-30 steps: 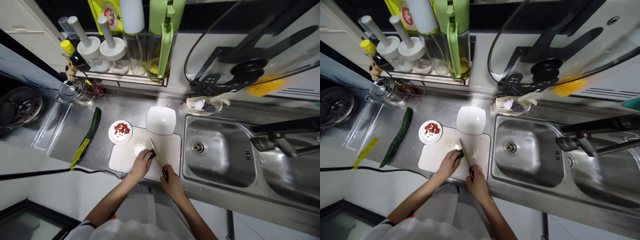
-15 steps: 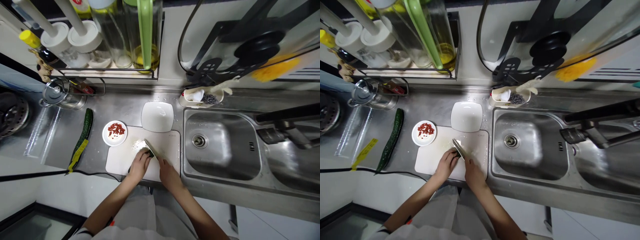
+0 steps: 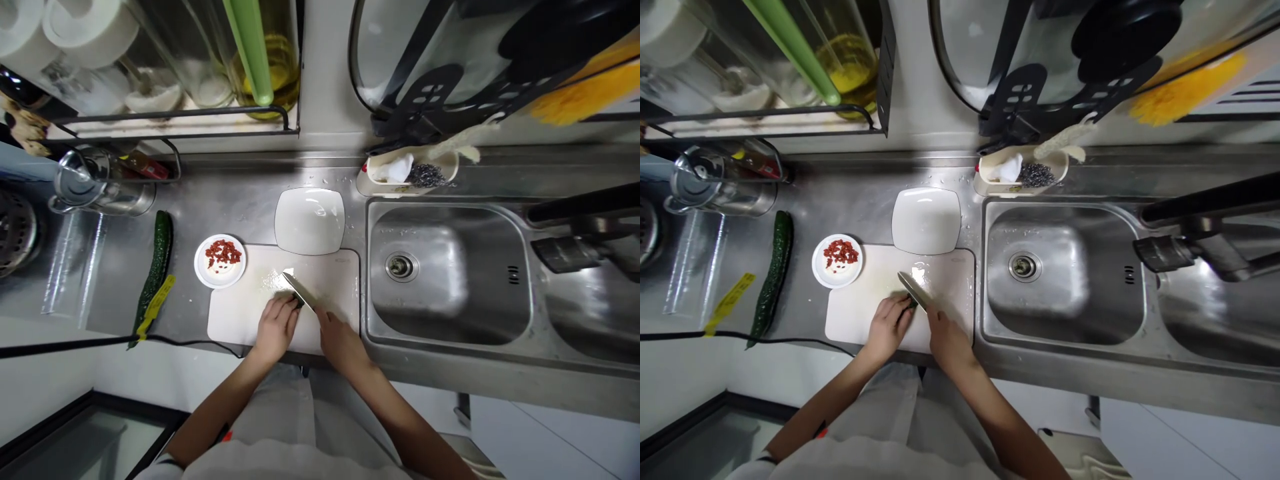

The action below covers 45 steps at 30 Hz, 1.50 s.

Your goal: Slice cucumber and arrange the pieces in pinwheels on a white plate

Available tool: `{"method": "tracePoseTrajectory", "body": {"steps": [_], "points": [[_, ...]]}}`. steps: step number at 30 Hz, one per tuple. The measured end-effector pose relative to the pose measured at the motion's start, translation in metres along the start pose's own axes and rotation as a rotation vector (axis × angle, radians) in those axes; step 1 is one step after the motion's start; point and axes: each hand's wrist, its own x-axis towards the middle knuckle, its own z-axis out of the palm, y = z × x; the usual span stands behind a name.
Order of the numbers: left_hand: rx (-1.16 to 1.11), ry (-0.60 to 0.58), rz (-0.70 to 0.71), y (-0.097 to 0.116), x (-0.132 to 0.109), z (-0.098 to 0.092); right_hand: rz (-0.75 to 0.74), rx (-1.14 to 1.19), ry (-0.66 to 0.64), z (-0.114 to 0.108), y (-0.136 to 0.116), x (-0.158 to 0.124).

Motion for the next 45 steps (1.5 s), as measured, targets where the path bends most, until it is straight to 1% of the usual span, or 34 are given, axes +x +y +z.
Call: {"method": "tracePoseTrajectory", "body": {"steps": [4,7,12,16,20,23,27,30,34,38,45], "points": [[-0.008,0.086,0.028,-0.002,-0.002,0.004,-0.028,-0.049,-0.027,-0.006,0.001,0.001],[-0.039,0.147,0.042,-0.002,-0.004,0.007,-0.045,-0.108,-0.032,-0.01,0.001,-0.004],[-0.04,0.165,0.05,-0.002,-0.005,0.009,-0.059,-0.181,-0.056,-0.014,-0.001,-0.028],[-0.024,0.191,0.054,-0.001,-0.005,0.01,-0.054,-0.197,-0.11,-0.019,-0.001,-0.048],[-0.016,0.193,0.053,-0.002,-0.006,0.011,-0.05,-0.179,-0.143,-0.021,0.001,-0.057],[-0.006,0.201,0.063,-0.003,-0.006,0.012,-0.05,-0.171,-0.155,-0.024,0.002,-0.059],[0.001,0.213,0.087,-0.001,-0.005,0.012,-0.038,-0.16,-0.205,-0.031,0.001,-0.061],[-0.005,0.224,0.109,0.0,-0.005,0.012,-0.04,-0.151,-0.207,-0.035,0.001,-0.062],[-0.019,0.228,0.111,0.0,-0.006,0.011,-0.047,-0.15,-0.186,-0.031,0.004,-0.062],[-0.036,0.205,0.096,0.0,-0.005,0.011,-0.041,-0.165,-0.197,-0.027,0.006,-0.061],[-0.02,0.196,0.085,0.003,-0.001,0.009,-0.033,-0.186,-0.22,-0.031,0.005,-0.057]]}}
